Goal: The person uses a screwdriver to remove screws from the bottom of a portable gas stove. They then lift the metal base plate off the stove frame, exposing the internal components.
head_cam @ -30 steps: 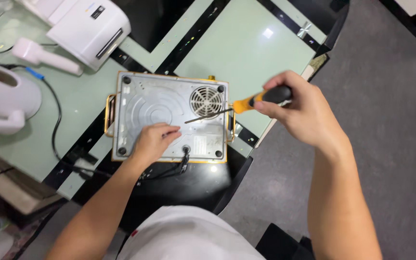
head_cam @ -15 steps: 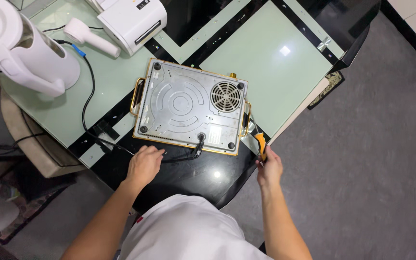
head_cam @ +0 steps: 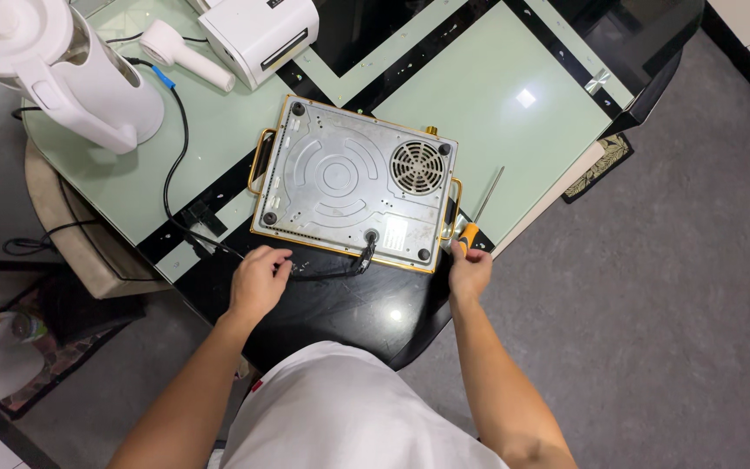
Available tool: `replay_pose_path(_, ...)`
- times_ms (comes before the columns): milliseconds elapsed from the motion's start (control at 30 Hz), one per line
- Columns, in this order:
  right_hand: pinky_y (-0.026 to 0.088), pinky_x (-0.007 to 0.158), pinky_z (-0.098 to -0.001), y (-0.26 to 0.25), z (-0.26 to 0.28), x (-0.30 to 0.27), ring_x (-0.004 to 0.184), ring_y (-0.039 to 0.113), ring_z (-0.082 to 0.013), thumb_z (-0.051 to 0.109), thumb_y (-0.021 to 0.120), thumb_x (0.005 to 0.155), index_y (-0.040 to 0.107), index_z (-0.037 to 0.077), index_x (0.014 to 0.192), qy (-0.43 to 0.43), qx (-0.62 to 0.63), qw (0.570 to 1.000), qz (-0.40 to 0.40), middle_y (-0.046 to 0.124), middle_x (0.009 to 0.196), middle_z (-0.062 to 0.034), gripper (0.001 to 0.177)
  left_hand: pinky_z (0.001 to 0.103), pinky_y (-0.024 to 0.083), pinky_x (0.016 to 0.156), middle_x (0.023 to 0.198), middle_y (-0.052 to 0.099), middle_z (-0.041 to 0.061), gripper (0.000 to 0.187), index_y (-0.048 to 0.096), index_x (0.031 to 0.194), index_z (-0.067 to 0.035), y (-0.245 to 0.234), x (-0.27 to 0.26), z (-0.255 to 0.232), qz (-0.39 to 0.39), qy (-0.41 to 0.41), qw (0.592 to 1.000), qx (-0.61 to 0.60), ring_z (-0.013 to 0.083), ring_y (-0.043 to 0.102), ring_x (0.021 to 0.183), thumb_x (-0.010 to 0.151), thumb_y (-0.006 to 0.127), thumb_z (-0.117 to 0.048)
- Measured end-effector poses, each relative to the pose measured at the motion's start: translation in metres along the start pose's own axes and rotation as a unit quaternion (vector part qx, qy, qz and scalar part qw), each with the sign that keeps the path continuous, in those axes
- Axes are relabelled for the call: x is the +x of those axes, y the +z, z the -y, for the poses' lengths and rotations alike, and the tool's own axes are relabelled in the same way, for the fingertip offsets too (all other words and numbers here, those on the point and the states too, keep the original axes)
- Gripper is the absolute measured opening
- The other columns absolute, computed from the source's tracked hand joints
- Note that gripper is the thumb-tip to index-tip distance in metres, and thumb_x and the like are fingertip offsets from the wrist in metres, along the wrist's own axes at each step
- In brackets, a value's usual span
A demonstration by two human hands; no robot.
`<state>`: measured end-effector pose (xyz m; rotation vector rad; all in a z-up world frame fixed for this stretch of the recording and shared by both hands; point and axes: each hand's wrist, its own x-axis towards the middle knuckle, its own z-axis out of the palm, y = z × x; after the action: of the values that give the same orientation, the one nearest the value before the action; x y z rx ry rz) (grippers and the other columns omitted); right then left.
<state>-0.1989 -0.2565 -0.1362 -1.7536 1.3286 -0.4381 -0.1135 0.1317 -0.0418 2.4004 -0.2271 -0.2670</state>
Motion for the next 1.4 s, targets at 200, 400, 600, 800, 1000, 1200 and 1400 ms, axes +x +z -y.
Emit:
replay_pose_path(200, 0.048, 0.086, -0.0481, -0.004, 0.012, -0.028, 0.102, 0.058, -0.0389, 0.025, 0.088, 0.082, 0.071, 0.002, 0.097, -0.292, -0.149, 0.940, -0.097, 0.063, 0.106, -0.0178, 0.033, 0.045, 0.047, 0.100, 0.128, 0.061, 0.014, 0.041, 0.068, 0.124, -0.007, 0.000, 0.012, 0.003, -0.170, 0.039, 0.984, 0.019, 0.0364, 0.056, 0.120, 0.086, 0.078, -0.022)
replay_pose_path(400, 0.053, 0.083, -0.0339, -0.007, 0.030, -0.070, 0.089, 0.064, -0.0215, 0.027, 0.078, 0.089, 0.071, 0.000, 0.112, -0.177, -0.014, 0.980, 0.087, 0.063, 0.107, -0.0119, 0.036, 0.050, 0.040, 0.105, 0.136, 0.054, 0.019, 0.068, 0.057, 0.140, 0.002, 0.016, 0.031, 0.018, -0.163, 0.007, 0.986, 0.025, 0.0420, 0.048, 0.125, 0.086, 0.081, -0.032)
replay_pose_path(600, 0.051, 0.074, -0.0273, -0.007, 0.029, -0.067, 0.081, 0.060, -0.0115, 0.027, 0.081, 0.089, 0.071, -0.001, 0.122, -0.041, 0.054, 0.986, 0.150, 0.069, 0.097, -0.0048, 0.045, 0.047, 0.042, 0.106, 0.133, 0.059, 0.014, 0.040, 0.072, 0.116, -0.008, 0.021, 0.053, 0.034, -0.146, -0.060, 0.987, 0.004, 0.0377, 0.052, 0.124, 0.087, 0.080, -0.033)
replay_pose_path(800, 0.048, 0.067, -0.0257, -0.010, 0.039, -0.049, 0.079, 0.059, -0.0079, 0.019, 0.080, 0.085, 0.061, 0.000, 0.135, 0.100, 0.127, 0.960, 0.229, 0.067, 0.097, 0.0021, 0.056, 0.045, 0.044, 0.103, 0.127, 0.065, 0.009, 0.033, 0.069, 0.109, -0.007, 0.023, 0.070, 0.042, -0.132, -0.078, 0.988, -0.007, 0.0355, 0.055, 0.119, 0.089, 0.080, -0.031)
replay_pose_path(1000, 0.045, 0.067, -0.0232, -0.007, 0.025, -0.028, 0.080, 0.059, -0.0069, 0.016, 0.080, 0.084, 0.064, 0.003, 0.131, 0.112, 0.156, 0.938, 0.289, 0.068, 0.096, 0.0031, 0.051, 0.044, 0.045, 0.101, 0.124, 0.064, 0.008, 0.032, 0.069, 0.107, -0.009, 0.024, 0.073, 0.042, -0.120, -0.111, 0.987, -0.003, 0.0345, 0.056, 0.117, 0.083, 0.082, -0.025)
replay_pose_path(1200, 0.044, 0.064, -0.0231, -0.007, 0.029, -0.026, 0.078, 0.058, -0.0075, 0.013, 0.080, 0.083, 0.064, 0.000, 0.129, 0.107, 0.120, 0.950, 0.267, 0.068, 0.095, 0.0028, 0.050, 0.045, 0.045, 0.103, 0.129, 0.062, 0.007, 0.033, 0.069, 0.110, -0.011, 0.014, 0.070, 0.031, -0.099, -0.139, 0.985, -0.021, 0.0333, 0.055, 0.121, 0.083, 0.082, -0.026)
replay_pose_path(1400, 0.045, 0.066, -0.0207, 0.004, 0.027, -0.037, 0.078, 0.057, -0.0071, 0.008, 0.081, 0.083, 0.062, -0.002, 0.130, 0.099, 0.171, 0.951, 0.238, 0.065, 0.097, 0.0007, 0.052, 0.053, 0.038, 0.103, 0.143, 0.051, 0.017, 0.066, 0.058, 0.134, -0.005, 0.023, 0.041, -0.003, -0.190, -0.049, 0.980, 0.035, 0.0431, 0.045, 0.129, 0.078, 0.085, -0.027)
